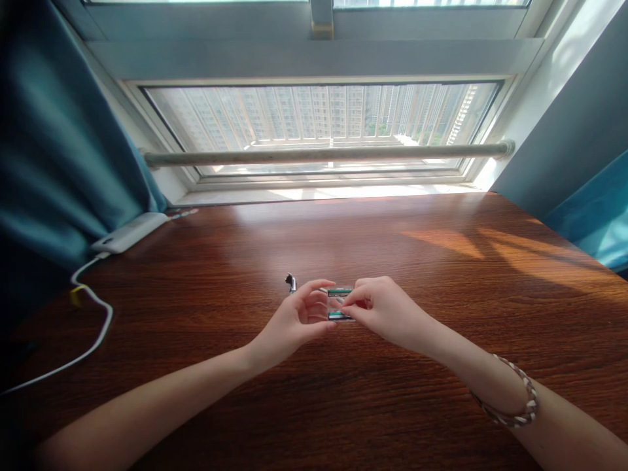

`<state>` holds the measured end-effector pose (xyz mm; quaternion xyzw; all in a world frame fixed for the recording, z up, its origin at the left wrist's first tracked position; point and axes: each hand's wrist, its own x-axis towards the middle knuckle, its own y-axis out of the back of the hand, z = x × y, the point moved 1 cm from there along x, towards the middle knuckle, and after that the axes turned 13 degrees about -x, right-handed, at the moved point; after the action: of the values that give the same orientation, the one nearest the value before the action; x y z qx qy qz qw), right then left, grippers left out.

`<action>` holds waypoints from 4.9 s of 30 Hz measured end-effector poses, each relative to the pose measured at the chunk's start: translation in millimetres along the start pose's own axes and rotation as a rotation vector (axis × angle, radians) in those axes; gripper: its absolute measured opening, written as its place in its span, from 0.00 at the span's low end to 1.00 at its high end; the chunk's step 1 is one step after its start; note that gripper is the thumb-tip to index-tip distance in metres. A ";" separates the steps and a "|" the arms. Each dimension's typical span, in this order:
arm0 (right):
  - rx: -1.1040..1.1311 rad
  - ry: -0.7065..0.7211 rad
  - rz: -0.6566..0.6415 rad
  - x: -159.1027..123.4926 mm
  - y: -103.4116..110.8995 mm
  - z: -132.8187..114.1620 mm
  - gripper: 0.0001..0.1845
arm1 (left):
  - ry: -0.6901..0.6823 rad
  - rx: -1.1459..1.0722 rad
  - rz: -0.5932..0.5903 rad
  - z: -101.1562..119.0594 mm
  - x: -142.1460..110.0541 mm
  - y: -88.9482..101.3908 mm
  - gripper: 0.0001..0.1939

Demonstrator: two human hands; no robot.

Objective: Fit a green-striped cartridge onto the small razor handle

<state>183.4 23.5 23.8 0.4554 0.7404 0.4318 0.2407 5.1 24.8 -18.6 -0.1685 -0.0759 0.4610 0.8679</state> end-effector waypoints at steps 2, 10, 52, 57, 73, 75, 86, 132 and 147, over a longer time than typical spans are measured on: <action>-0.030 -0.003 -0.004 -0.3 -0.7 -0.4 0.10 | 0.001 0.010 0.005 0.1 -0.2 -0.1 0.26; -0.094 -0.001 0.004 -1.3 -0.2 -3.8 0.12 | -0.007 0.024 0.005 1.3 -1.7 -0.8 0.26; -0.231 -0.134 0.098 -2.4 -8.9 -2.7 0.02 | 0.025 0.051 -0.061 -1.0 -3.8 -3.8 0.26; -0.234 -0.132 0.101 -3.1 -7.1 -4.9 0.07 | 0.023 0.039 -0.056 -2.3 -3.7 -2.9 0.27; -0.207 -0.099 0.088 -4.5 -3.4 -6.2 0.03 | 0.010 0.062 -0.034 -0.1 -3.2 -2.1 0.27; -0.212 -0.112 0.092 -4.6 -3.2 -5.9 0.04 | 0.010 0.073 -0.031 0.0 -3.5 -2.4 0.27; -0.216 -0.124 0.110 -3.1 -6.1 -4.5 0.04 | 0.028 0.030 -0.015 -1.1 -2.7 -2.5 0.26; -0.200 -0.081 0.114 3.9 16.8 54.1 0.26 | -0.200 0.334 -0.016 -3.7 -8.7 -2.9 0.27; -0.242 -0.389 0.243 -31.5 3.2 145.2 0.27 | -0.277 0.732 0.428 -4.1 -38.2 58.1 0.11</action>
<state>308.6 57.4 -48.8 0.5834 0.5631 0.4472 0.3777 -60.3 22.4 -42.5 0.2014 0.0132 0.6448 0.7372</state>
